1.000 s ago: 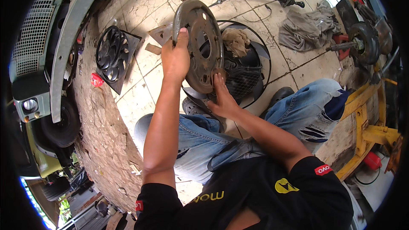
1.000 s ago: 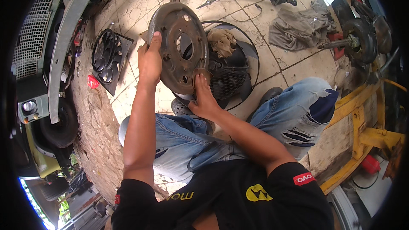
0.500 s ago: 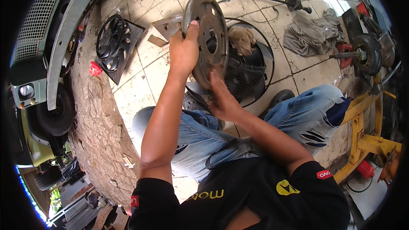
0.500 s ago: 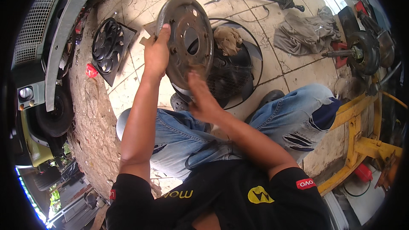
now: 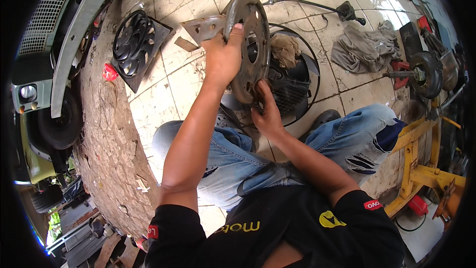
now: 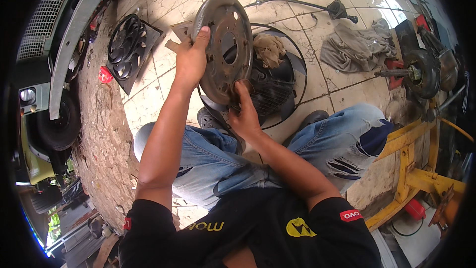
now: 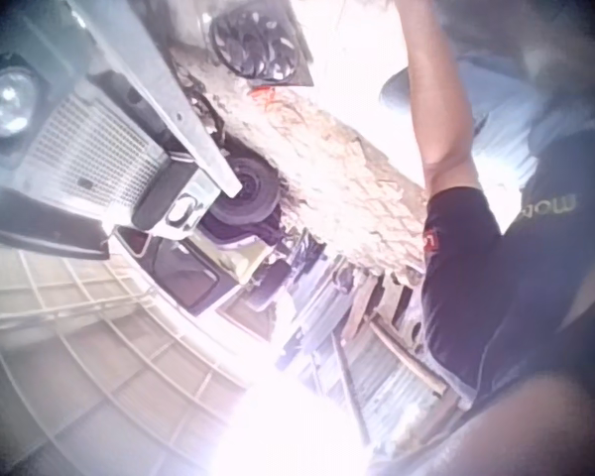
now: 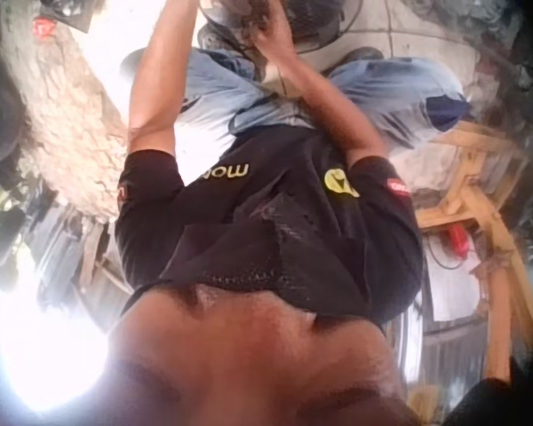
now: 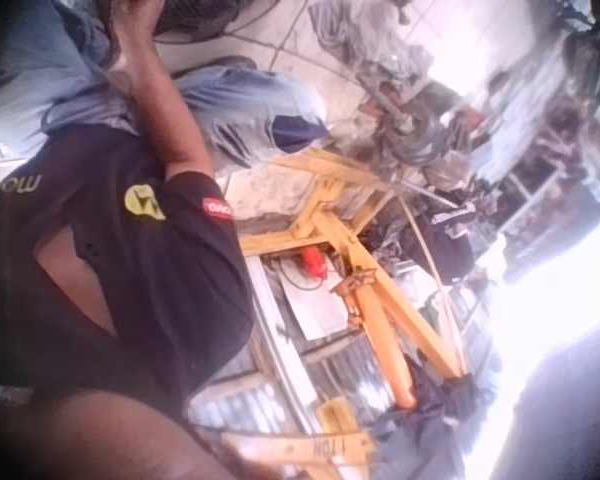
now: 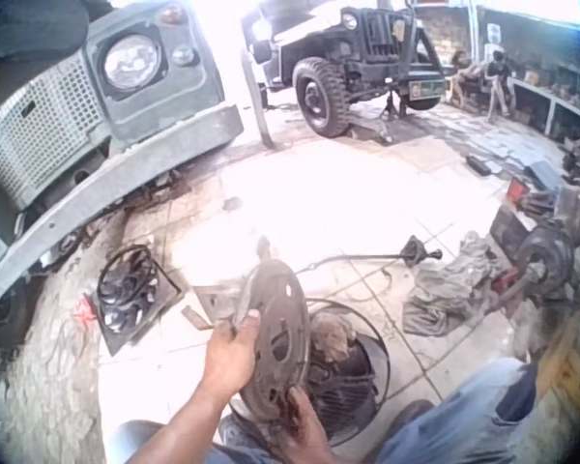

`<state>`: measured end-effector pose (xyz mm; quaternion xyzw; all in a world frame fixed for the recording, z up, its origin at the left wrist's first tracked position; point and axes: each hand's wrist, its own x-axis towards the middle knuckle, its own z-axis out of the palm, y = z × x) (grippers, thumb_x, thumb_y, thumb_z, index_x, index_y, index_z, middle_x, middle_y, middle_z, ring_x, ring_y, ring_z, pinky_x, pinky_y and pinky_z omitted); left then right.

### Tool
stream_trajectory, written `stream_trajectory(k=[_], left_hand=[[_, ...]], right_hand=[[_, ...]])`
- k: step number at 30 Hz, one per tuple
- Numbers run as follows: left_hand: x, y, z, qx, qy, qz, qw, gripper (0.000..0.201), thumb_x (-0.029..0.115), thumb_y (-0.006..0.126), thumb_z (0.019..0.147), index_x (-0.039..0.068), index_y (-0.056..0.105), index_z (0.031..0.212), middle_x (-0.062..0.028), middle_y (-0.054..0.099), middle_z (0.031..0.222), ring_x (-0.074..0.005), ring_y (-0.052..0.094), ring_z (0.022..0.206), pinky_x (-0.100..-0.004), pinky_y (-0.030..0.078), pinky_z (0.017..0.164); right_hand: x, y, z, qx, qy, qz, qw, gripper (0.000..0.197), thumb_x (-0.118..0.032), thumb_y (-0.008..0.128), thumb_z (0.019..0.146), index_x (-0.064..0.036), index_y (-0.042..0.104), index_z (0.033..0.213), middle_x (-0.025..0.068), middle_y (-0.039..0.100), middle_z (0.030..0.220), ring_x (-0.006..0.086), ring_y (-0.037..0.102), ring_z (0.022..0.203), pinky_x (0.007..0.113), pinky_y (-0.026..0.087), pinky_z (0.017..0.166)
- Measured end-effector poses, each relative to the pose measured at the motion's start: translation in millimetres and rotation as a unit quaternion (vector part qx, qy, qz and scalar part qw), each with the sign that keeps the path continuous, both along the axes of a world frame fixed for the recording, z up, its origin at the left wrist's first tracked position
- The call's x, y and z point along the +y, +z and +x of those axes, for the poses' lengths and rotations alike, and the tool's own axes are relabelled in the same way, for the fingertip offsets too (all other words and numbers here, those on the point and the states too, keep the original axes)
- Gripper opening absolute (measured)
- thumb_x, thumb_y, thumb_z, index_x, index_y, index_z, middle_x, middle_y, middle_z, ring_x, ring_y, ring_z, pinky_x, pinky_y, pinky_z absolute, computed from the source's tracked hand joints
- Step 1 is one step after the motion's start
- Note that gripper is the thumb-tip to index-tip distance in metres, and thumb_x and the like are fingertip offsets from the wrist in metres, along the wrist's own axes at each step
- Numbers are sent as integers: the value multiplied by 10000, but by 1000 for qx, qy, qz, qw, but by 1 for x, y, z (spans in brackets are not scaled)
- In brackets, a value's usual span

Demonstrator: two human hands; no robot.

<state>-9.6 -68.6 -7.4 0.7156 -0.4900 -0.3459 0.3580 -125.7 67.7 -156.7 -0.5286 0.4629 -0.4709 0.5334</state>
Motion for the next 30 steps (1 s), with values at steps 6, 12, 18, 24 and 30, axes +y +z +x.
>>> stream_trajectory(k=[6, 12, 18, 24, 30], left_hand=[[1, 1, 5, 9, -9, 15, 1000, 711, 601, 531, 980, -82, 672, 1120, -281, 706, 995, -406, 681, 1006, -446, 498, 920], [-1, -2, 5, 3, -2, 9, 1000, 707, 595, 522, 982, -81, 672, 1124, -289, 706, 998, -419, 682, 1016, -448, 499, 923], [1, -1, 6, -12, -3, 15, 1000, 703, 576, 522, 984, -94, 667, 1137, -331, 693, 1043, -465, 663, 1056, -467, 495, 946], [3, -5, 9, 5, 3, 10, 1000, 702, 565, 526, 990, -112, 663, 1115, -317, 694, 981, -441, 677, 982, -453, 505, 902], [18, -6, 25, 19, -17, 10, 1000, 678, 565, 561, 986, -90, 666, 1119, -247, 708, 911, -364, 690, 898, -431, 513, 846]], right_hand=[[-10, -15, -7, 100, -6, 44, 994, 587, 97, 566, 822, -39, 485, 1388, 229, 366, 1573, 390, 356, 1477, 409, 382, 1160], [-8, -19, -6, 143, -28, 18, 989, 496, 64, 575, 857, -55, 553, 1338, 226, 441, 1528, 394, 516, 1353, 393, 484, 1037], [-28, -1, -26, 14, -58, 187, 981, 412, 52, 519, 931, -34, 594, 1327, 152, 606, 1393, 260, 581, 1297, 326, 429, 1081], [-18, 34, -10, 14, 93, -10, 995, 782, 123, 427, 811, -12, 311, 1572, 204, 420, 1577, 287, 372, 1494, 345, 273, 1212], [-33, 8, -9, 113, 179, 46, 976, 978, 140, 398, 698, 0, 107, 1620, 251, 73, 1684, 336, 38, 1579, 367, 79, 1271]])
